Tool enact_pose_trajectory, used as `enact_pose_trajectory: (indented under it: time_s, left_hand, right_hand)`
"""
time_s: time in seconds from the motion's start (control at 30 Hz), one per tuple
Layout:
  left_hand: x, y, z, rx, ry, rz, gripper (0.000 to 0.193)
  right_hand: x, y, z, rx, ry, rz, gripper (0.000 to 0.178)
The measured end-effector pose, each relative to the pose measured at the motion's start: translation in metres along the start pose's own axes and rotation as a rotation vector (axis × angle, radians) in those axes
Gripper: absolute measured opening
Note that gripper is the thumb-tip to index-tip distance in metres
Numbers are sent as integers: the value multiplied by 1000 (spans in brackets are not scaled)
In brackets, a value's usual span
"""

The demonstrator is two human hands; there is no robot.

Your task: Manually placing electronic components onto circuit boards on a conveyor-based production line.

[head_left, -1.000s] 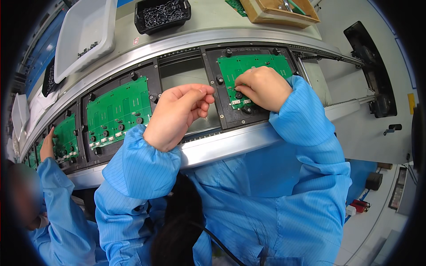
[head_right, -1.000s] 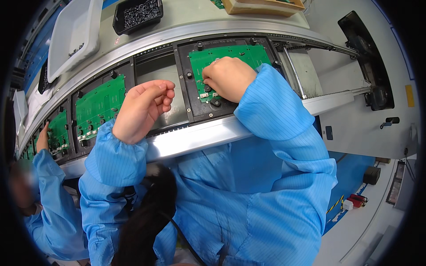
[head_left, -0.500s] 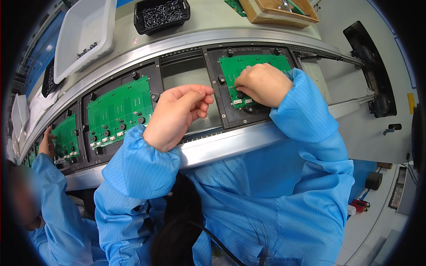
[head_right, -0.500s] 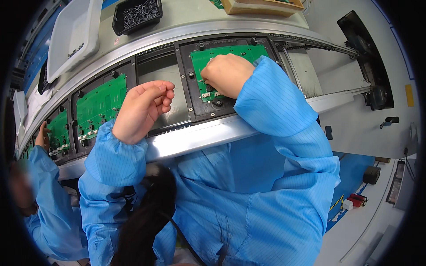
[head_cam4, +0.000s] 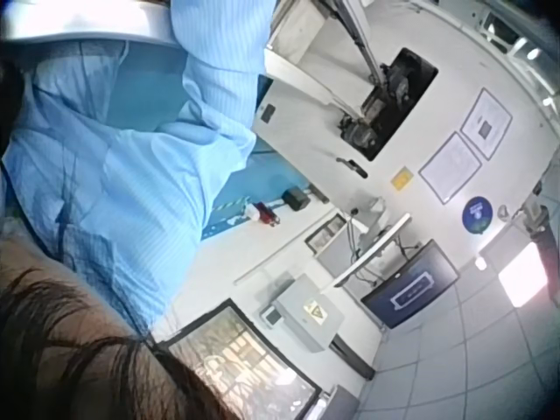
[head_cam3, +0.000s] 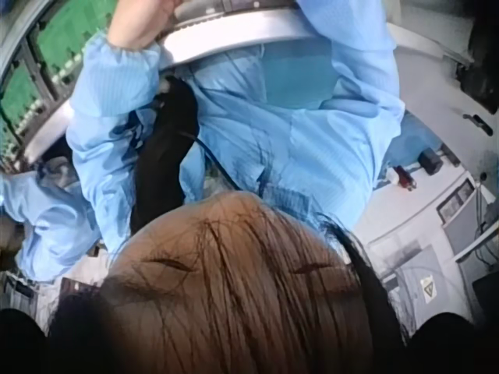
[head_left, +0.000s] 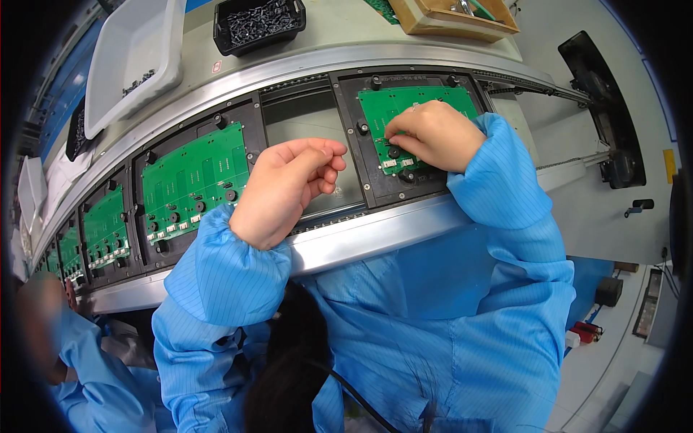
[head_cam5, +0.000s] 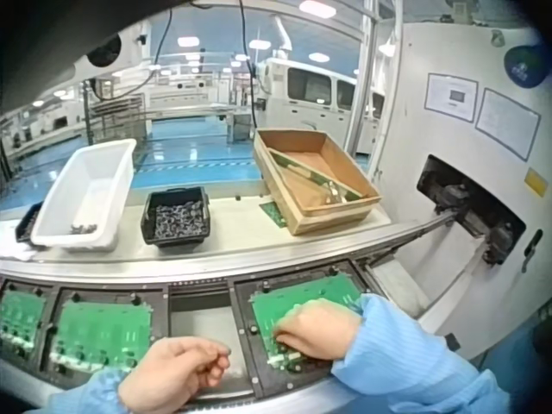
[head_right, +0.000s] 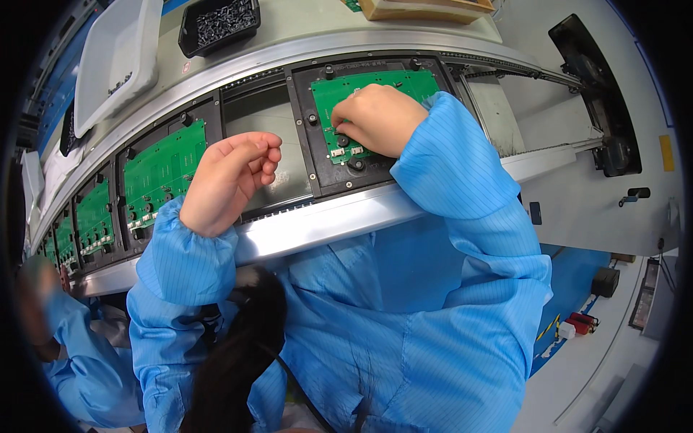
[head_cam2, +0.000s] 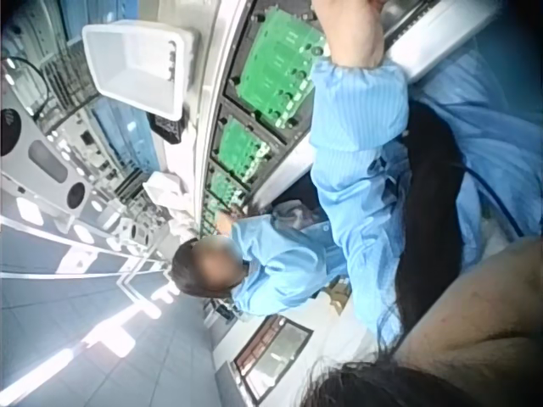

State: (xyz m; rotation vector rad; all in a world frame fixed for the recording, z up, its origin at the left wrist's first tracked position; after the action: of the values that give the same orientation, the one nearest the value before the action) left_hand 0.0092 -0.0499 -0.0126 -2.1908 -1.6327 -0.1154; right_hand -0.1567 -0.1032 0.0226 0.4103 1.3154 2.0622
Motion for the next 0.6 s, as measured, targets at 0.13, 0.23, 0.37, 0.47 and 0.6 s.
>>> enact_pose_trajectory:
  time_s: [0.13,0.23,0.37,0.47,0.6]
  left_hand:
    - [0,0,1,-3,6,6,19]
    - [1,1,-1,-11,2,6,19]
    - [2,3,0,-3,0,11,18]
    - [3,3,1,6,-1,18,18]
    - [2,4,2,-27,7,-9,18]
  right_hand:
    - [1,0,-1,-29,-22,34,9]
    - [0,-1,-2,-41,-25,47,9]
    - [-1,-1,1,-28,12,31,9]
    - [0,-2,3,-12,48,10,9]
    - [5,-4,-2,-47,57,-48,9]
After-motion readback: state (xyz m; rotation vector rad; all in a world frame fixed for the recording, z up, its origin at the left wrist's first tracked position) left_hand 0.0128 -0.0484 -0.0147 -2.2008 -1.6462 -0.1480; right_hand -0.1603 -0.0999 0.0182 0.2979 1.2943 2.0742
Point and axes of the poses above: each hand's wrist, its own x-axis away from the middle knuckle, its own y-axis out of the back of the hand, z = x × y, the point moved 7 cm from there along -x, towards the middle knuckle, and after that the axes turned 13 degrees about -x, right-handed, at the moved point
